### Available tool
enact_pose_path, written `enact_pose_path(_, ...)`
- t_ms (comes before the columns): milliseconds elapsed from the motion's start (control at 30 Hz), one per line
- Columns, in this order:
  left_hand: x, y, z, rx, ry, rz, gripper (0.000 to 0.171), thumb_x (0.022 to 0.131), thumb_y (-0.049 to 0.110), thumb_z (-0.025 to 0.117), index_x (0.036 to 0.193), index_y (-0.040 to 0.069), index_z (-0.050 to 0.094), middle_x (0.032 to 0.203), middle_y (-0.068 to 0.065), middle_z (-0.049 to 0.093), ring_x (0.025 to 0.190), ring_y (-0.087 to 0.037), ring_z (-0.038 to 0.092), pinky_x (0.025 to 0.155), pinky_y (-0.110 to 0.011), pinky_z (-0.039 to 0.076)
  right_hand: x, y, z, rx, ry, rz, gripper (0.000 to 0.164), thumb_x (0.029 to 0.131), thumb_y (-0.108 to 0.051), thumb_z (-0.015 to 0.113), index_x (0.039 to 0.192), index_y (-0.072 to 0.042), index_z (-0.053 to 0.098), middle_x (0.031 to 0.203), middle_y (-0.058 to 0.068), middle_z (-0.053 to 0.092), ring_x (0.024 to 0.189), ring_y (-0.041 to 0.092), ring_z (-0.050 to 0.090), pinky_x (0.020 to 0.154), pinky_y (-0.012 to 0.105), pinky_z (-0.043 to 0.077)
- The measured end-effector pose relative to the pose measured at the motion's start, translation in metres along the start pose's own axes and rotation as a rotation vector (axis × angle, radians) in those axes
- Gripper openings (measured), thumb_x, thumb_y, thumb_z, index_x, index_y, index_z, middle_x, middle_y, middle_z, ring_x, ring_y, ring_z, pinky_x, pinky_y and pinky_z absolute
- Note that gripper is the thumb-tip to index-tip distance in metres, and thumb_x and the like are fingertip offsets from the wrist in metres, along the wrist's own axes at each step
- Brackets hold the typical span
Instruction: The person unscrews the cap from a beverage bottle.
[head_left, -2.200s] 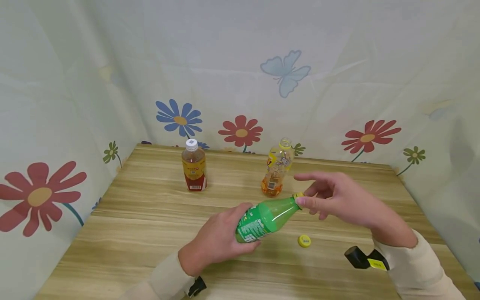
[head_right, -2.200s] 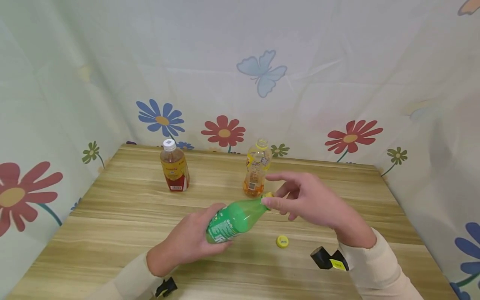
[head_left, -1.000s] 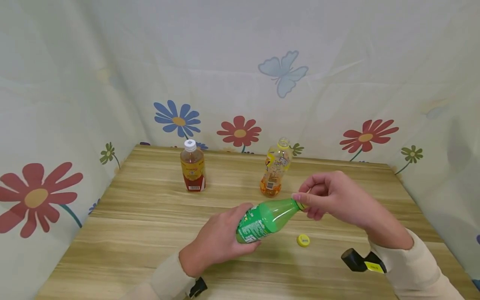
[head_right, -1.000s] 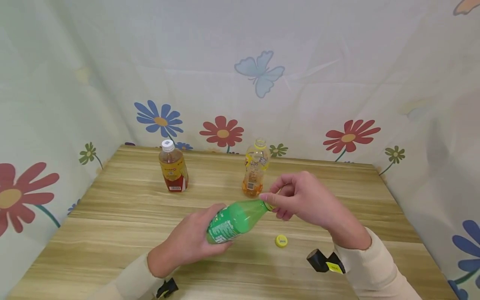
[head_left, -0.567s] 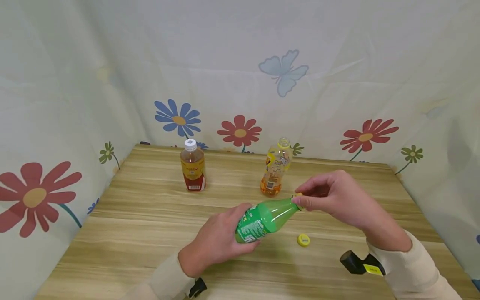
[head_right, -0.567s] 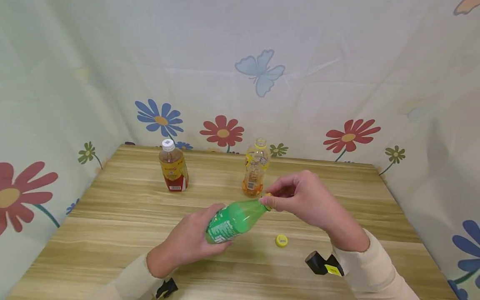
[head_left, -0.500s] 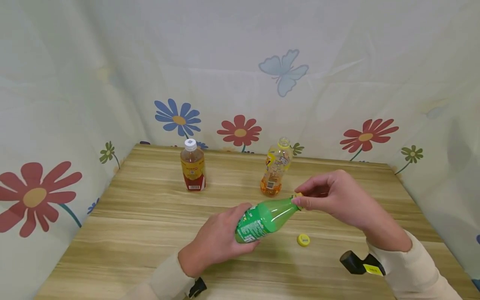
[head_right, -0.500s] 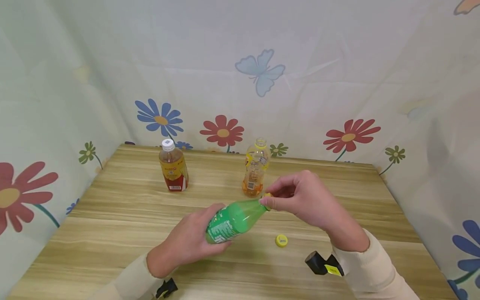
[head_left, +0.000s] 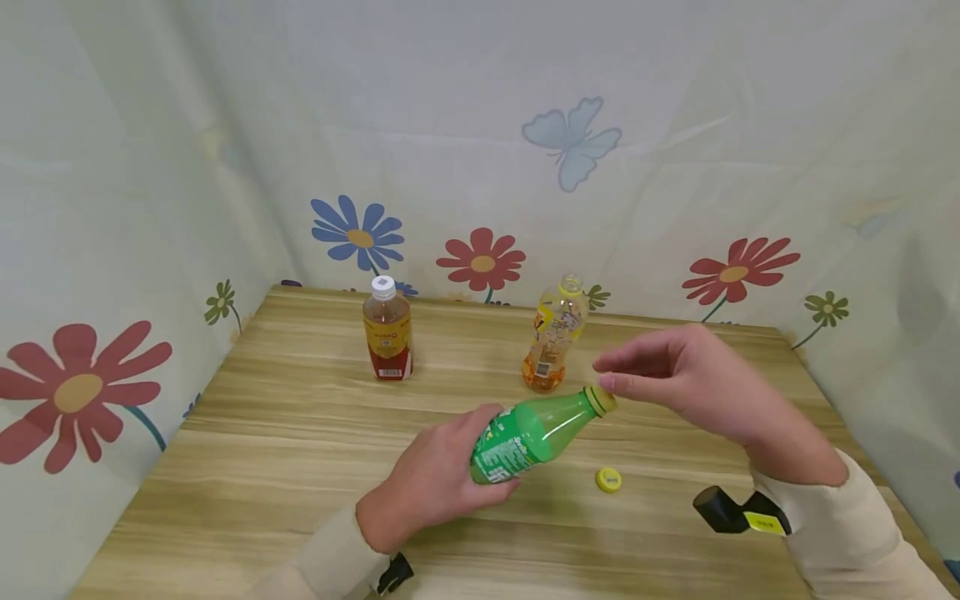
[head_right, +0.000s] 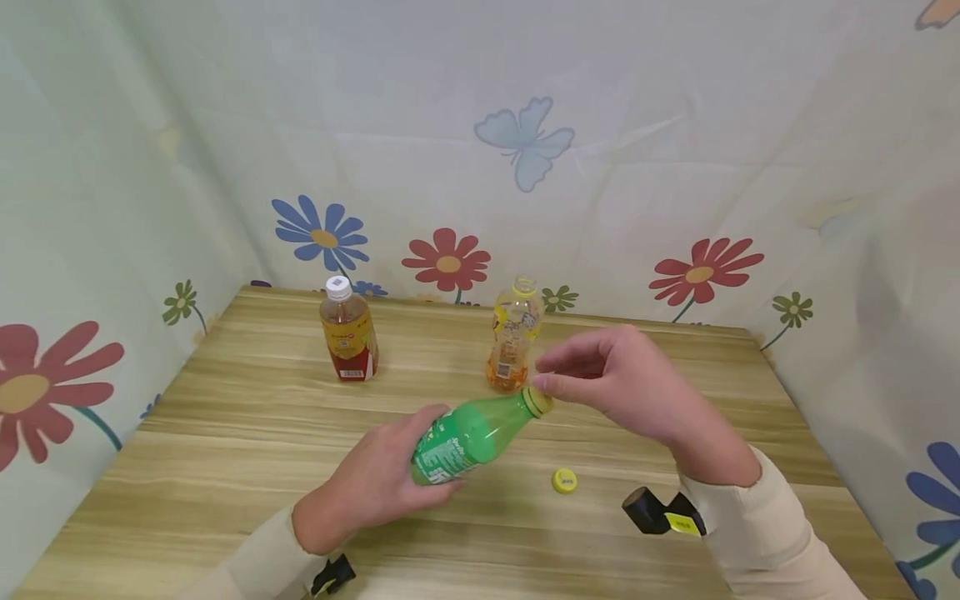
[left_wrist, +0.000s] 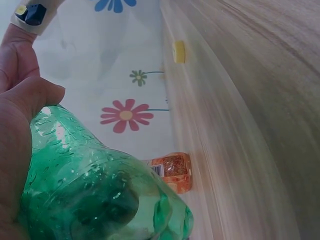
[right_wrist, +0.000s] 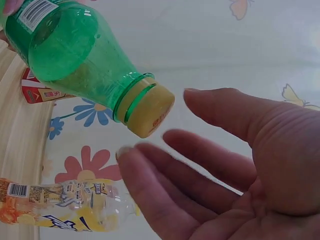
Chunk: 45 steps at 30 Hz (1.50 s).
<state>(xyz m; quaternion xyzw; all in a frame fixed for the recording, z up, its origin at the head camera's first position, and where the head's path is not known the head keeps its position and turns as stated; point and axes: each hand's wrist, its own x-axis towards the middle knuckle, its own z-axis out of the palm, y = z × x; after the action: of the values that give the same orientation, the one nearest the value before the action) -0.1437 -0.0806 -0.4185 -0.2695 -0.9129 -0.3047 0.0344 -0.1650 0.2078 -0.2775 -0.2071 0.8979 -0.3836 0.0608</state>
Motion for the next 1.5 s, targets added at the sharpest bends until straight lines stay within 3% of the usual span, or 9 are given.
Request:
enact_pose_path(233,0.0006,0.0,-0.0003,0.002,-0.015,-0.002,0.074,0.081,0.05,0.082,0.14,0.019,0.05,0.113,0.004,0.069,0.089,-0.008,0.064,0.074,-0.023,0.055,-0.0005,0.0042,0.0006,0.081,-0.056,0.004,0.019,0.09,-0.019,0.08,0.105,-0.008,0.08,0.097,0.004,0.079,0.082,0.01,0.074,0.072,0.028,0.059)
enact_pose_path(1000,0.0023,0.0006,-0.0045,-0.018,-0.054,-0.022,0.075,0.082,0.05,0.082,0.142,0.019,0.05,0.115,0.005,0.069,0.089,-0.007,0.064,0.074,-0.023,0.054,-0.0019,0.0092,0.004,0.189,-0.107,-0.135,0.029,0.086,-0.007,0.082,0.114,-0.003,0.076,0.112,0.014,0.077,0.09,0.012,0.077,0.075,0.03,0.062)
enact_pose_path(1133,0.0021,-0.0006,-0.0035,0.003,-0.044,-0.022,0.075,0.081,0.051,0.082,0.142,0.02,0.049,0.115,0.005,0.069,0.089,-0.007,0.063,0.074,-0.023,0.054,-0.0034,0.0089,0.0042,0.13,-0.053,-0.077,0.033,0.09,-0.017,0.08,0.121,-0.007,0.074,0.117,0.012,0.076,0.095,0.011,0.076,0.078,0.028,0.061)
enact_pose_path(1233,0.002,-0.0011,-0.0031,0.019,-0.038,-0.018,0.076,0.081,0.052,0.081,0.142,0.02,0.049,0.116,0.005,0.069,0.089,-0.007,0.063,0.074,-0.024,0.054,-0.0039,0.0072,0.0022,0.1,-0.024,0.005,0.033,0.094,-0.025,0.076,0.121,-0.007,0.073,0.111,0.01,0.077,0.089,0.014,0.076,0.077,0.028,0.061)
enact_pose_path(1400,0.0019,-0.0006,-0.0031,0.031,-0.037,-0.018,0.075,0.081,0.052,0.081,0.141,0.019,0.049,0.116,0.005,0.069,0.09,-0.007,0.064,0.075,-0.025,0.055,-0.0007,0.0074,0.0022,0.164,-0.084,0.093,0.031,0.092,-0.027,0.078,0.111,-0.002,0.075,0.092,0.012,0.076,0.079,0.023,0.076,0.073,0.034,0.063)
enact_pose_path(1500,0.0018,0.0001,-0.003,0.036,-0.041,-0.018,0.076,0.081,0.053,0.081,0.142,0.019,0.049,0.117,0.004,0.069,0.09,-0.007,0.064,0.075,-0.025,0.055,-0.0002,0.0086,0.0024,0.166,-0.112,0.087,0.03,0.09,-0.026,0.08,0.108,-0.002,0.076,0.09,0.01,0.077,0.079,0.023,0.076,0.072,0.033,0.063)
